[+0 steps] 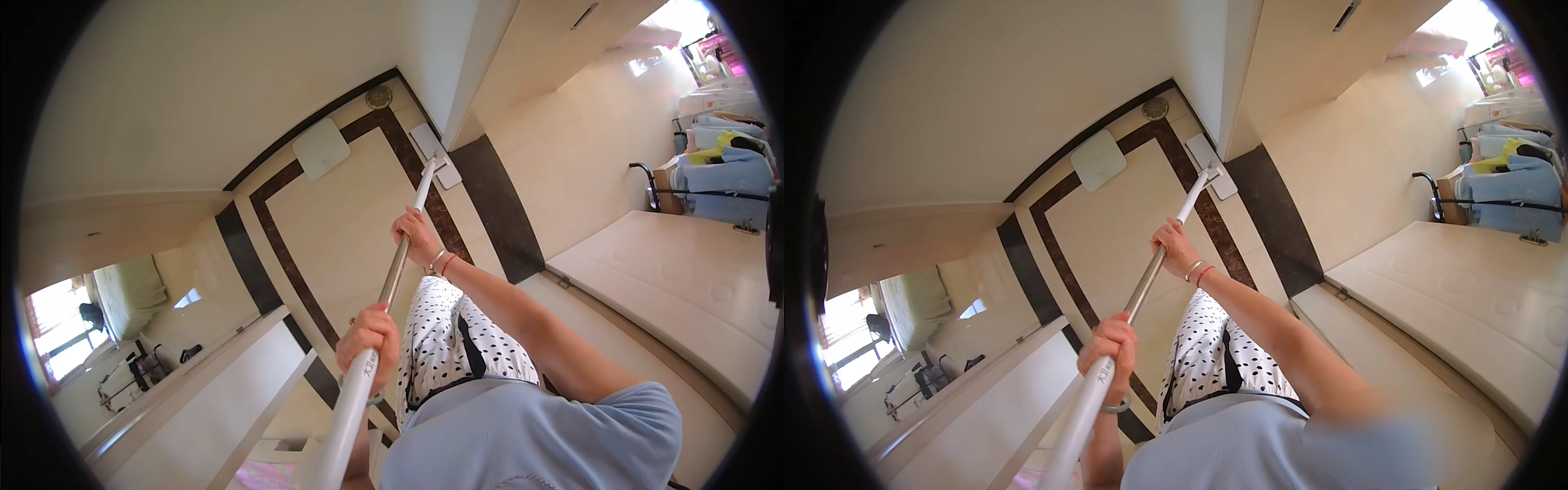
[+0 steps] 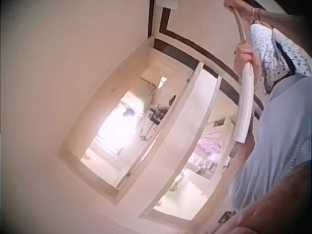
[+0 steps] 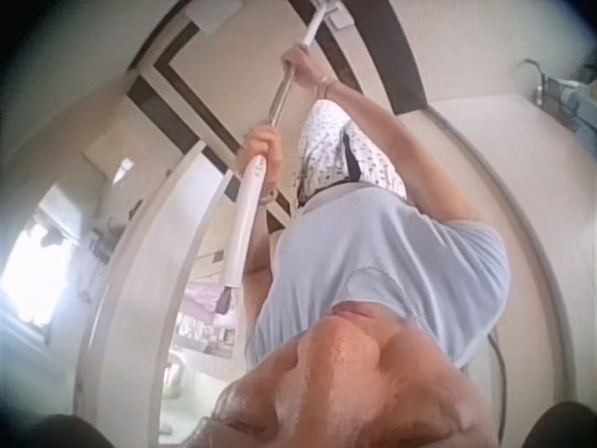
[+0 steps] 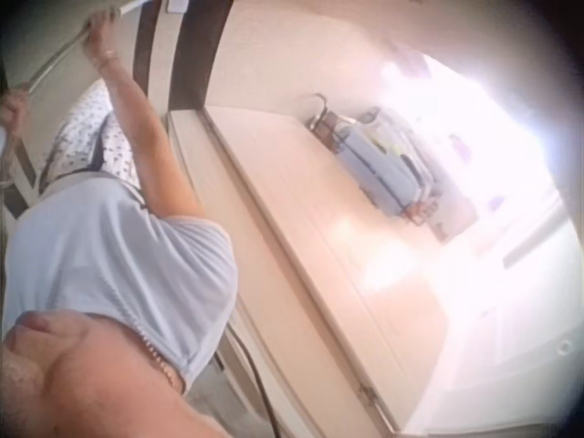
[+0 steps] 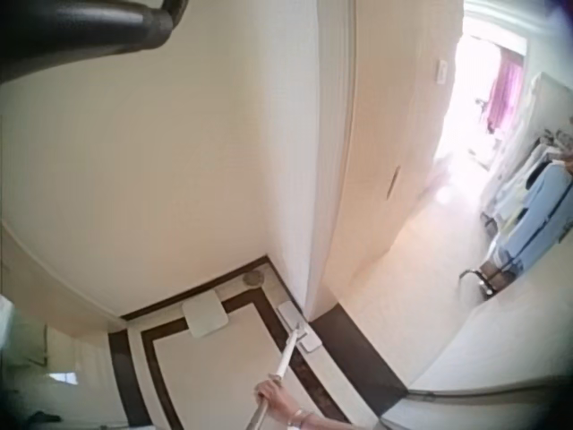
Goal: The person mops the tiled floors of a home using a white flat mop. They move systematically from a hallway into a bedroom with a green bedspread, then into a child's room with a bunk bed and pink bedding, cleaning the floor surfaces throughout.
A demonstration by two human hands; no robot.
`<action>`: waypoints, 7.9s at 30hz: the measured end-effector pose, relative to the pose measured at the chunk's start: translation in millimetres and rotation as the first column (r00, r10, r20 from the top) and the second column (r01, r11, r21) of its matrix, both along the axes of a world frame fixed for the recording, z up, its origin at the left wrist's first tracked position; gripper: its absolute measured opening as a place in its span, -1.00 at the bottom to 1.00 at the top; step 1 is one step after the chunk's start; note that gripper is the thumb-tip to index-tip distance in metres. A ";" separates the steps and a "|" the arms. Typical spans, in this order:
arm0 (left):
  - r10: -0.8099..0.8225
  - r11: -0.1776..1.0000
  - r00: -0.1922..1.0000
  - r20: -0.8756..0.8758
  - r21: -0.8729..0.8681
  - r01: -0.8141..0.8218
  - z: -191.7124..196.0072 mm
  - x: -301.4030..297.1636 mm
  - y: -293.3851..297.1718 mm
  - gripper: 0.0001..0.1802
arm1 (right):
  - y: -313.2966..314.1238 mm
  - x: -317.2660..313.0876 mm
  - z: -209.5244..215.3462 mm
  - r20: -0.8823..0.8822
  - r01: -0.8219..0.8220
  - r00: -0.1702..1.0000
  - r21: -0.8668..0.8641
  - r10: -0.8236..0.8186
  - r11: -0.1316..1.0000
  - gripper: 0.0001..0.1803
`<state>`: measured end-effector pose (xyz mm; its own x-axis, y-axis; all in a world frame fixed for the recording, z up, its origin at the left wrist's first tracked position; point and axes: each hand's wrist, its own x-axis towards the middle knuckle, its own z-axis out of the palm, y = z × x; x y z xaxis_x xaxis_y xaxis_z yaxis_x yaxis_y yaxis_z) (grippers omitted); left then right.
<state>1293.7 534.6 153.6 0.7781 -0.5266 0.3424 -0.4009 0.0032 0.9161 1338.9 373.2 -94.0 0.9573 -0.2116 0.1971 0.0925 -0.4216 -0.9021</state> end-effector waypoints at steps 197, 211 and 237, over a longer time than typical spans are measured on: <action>0.980 -0.177 -0.183 -0.076 0.080 -0.981 -114.0 -626.3 360.5 -0.75 | 582.9 -502.8 -129.9 -0.425 -0.677 -0.580 -0.223 0.695 -0.701 -0.93; 0.947 0.212 0.235 -0.219 -0.121 -0.970 -219.6 -414.8 407.2 -0.70 | 527.6 -224.7 -184.4 -0.453 -0.894 -0.012 -0.394 0.891 -0.212 -0.80; 0.875 -0.264 -0.360 -0.325 0.302 -0.916 -89.3 -456.3 423.6 -0.79 | 628.9 -341.3 -154.4 -0.302 -0.860 -0.472 -0.050 0.828 -0.508 -0.88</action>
<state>837.4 958.1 64.2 0.2637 0.9588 -0.1054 0.3049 0.0208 0.9521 997.6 1002.1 -248.3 -0.3086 0.9468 -0.0910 0.4948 0.0781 -0.8655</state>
